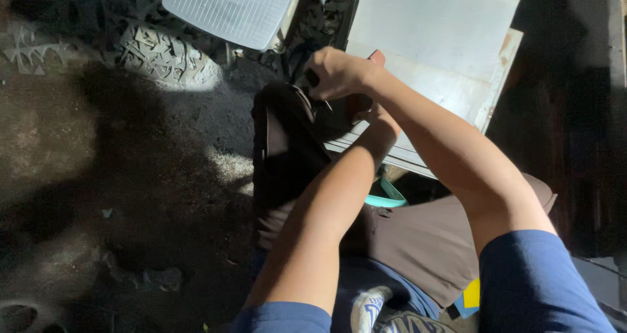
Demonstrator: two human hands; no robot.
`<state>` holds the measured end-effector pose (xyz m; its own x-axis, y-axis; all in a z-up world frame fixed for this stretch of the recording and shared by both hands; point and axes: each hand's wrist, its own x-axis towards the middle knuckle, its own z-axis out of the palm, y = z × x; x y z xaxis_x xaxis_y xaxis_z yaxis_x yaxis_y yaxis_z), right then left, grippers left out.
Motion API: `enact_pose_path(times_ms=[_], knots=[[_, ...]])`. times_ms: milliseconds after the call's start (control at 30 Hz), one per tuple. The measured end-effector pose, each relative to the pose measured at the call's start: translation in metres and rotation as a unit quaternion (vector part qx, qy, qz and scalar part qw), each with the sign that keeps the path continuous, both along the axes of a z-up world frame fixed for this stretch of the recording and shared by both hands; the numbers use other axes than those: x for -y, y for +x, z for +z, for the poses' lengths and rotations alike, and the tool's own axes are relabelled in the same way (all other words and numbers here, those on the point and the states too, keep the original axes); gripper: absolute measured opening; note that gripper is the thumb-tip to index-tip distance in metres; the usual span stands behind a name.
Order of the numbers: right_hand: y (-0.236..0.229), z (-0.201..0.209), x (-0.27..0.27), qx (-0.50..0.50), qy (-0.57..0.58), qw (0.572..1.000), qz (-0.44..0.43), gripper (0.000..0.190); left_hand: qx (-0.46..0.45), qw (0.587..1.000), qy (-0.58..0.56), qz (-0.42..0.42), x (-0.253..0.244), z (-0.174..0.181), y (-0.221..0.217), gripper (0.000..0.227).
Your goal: The person scrapes a reddish-brown material from a flat gray surface using a small metal tool. They repeatedly lift the material, scrape again, and reposition the material while seated at a low work surface.
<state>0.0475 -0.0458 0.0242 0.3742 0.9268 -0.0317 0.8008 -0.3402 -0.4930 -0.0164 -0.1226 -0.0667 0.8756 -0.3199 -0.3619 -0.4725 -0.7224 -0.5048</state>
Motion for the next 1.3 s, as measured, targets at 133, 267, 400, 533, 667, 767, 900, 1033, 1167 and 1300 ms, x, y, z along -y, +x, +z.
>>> enact_pose_path(times_ms=[133,267,400,533,667,767,900,1033,1167,1300], knots=[[-0.010,-0.027,0.000,-0.034,-0.139,0.990,0.017,0.030,0.018,1.000,-0.010,-0.007,0.009,-0.033,0.000,0.064],[-0.016,-0.027,0.014,-0.065,-0.152,0.986,-0.023,0.035,0.028,0.999,-0.016,-0.009,0.015,-0.042,-0.002,0.065],[-0.020,-0.012,0.023,-0.105,-0.158,0.980,-0.065,0.032,0.038,0.999,-0.021,-0.010,0.015,-0.042,-0.002,0.066],[-0.027,0.001,0.021,-0.120,-0.210,0.964,-0.107,0.030,0.049,0.999,-0.017,-0.009,0.010,-0.041,0.000,0.067],[-0.035,0.007,0.022,-0.091,-0.228,0.963,-0.110,0.026,0.051,0.999,-0.017,-0.008,0.011,-0.042,-0.002,0.069],[-0.032,0.009,0.027,-0.158,-0.180,0.964,-0.118,0.029,0.053,0.998,-0.017,-0.007,0.013,-0.041,-0.004,0.069],[-0.035,-0.001,0.030,-0.123,-0.178,0.970,-0.112,0.028,0.053,0.998,-0.017,-0.009,0.012,-0.042,-0.006,0.070],[-0.023,-0.020,0.028,-0.141,-0.153,0.978,-0.033,0.029,0.052,0.998,-0.016,-0.008,0.011,-0.043,-0.009,0.071],[-0.014,-0.034,0.032,-0.161,-0.002,0.986,0.041,0.025,0.054,0.998,-0.019,-0.008,0.012,-0.044,-0.009,0.073],[-0.014,-0.036,0.035,-0.176,-0.015,0.984,0.015,0.021,0.057,0.998,-0.024,-0.007,0.013,-0.045,-0.009,0.074]])
